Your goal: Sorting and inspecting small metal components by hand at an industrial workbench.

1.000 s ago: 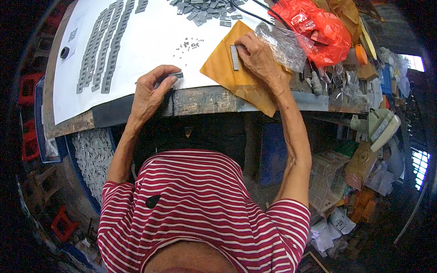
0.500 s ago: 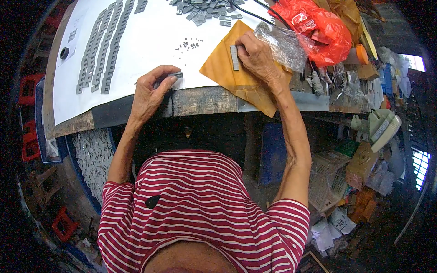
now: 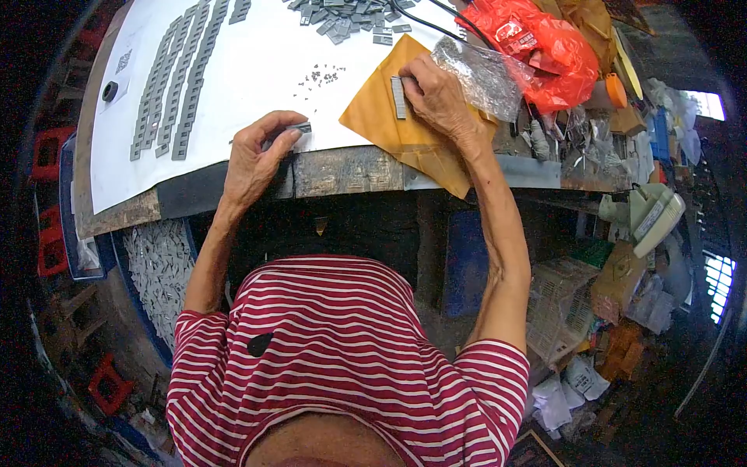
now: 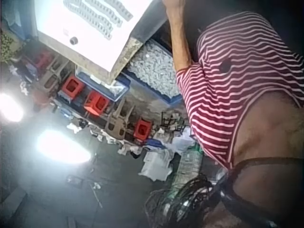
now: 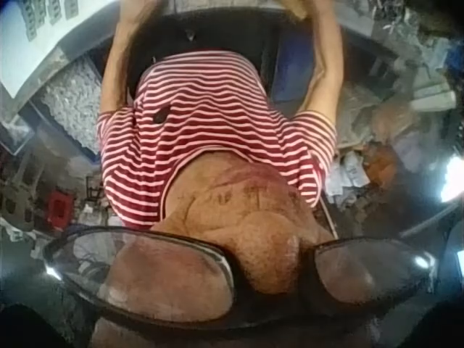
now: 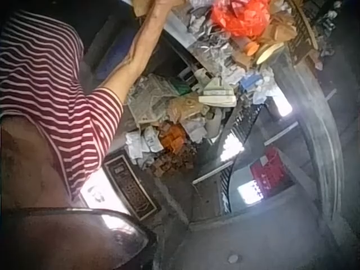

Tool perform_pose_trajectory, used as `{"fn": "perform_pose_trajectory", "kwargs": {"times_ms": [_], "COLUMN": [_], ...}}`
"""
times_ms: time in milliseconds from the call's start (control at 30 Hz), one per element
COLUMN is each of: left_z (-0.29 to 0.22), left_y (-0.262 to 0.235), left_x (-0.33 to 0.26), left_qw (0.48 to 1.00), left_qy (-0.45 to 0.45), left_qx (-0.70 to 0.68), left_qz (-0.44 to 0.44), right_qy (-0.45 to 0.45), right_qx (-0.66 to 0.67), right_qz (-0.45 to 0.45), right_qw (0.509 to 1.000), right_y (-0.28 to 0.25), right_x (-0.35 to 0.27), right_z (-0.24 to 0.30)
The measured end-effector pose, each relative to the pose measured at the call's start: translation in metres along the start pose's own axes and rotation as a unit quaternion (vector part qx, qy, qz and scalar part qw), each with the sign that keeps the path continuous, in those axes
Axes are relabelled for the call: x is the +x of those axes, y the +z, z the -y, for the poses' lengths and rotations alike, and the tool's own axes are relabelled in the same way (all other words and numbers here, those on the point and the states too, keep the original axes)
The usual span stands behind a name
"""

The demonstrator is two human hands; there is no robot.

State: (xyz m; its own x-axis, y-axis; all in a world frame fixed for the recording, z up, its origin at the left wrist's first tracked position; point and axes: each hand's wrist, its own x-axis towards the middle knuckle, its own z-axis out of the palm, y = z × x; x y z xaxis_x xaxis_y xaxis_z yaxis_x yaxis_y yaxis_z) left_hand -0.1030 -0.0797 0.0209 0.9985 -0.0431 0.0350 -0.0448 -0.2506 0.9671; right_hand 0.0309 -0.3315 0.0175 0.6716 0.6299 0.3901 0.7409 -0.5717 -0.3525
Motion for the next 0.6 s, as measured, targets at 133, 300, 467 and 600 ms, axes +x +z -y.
{"fn": "perform_pose_trajectory", "kwargs": {"times_ms": [133,300,467,600], "left_z": [-0.0001,-0.0002,0.0008,0.0011], "left_y": [0.0022,0.0027,0.0029,0.0037], "left_x": [-0.0004,0.0001,-0.0001,0.0001], "left_qw": [1.0,1.0,0.999,0.999], "left_qy": [0.015,0.018,0.02,0.021], "left_qx": [-0.011,-0.007,-0.005,0.003], "left_qz": [-0.019,-0.02,-0.024,-0.027], "right_qy": [-0.001,-0.004,0.013,0.013], "right_qx": [-0.002,-0.026,-0.028,-0.014], "right_qz": [0.007,0.004,0.003,-0.001], "right_qw": [1.0,1.0,1.0,1.0], "right_y": [0.0005,0.0022,0.0037,0.0023], "right_x": [0.0001,-0.0001,-0.0007,-0.0015], "right_z": [0.0,-0.0013,0.0,0.0]}}
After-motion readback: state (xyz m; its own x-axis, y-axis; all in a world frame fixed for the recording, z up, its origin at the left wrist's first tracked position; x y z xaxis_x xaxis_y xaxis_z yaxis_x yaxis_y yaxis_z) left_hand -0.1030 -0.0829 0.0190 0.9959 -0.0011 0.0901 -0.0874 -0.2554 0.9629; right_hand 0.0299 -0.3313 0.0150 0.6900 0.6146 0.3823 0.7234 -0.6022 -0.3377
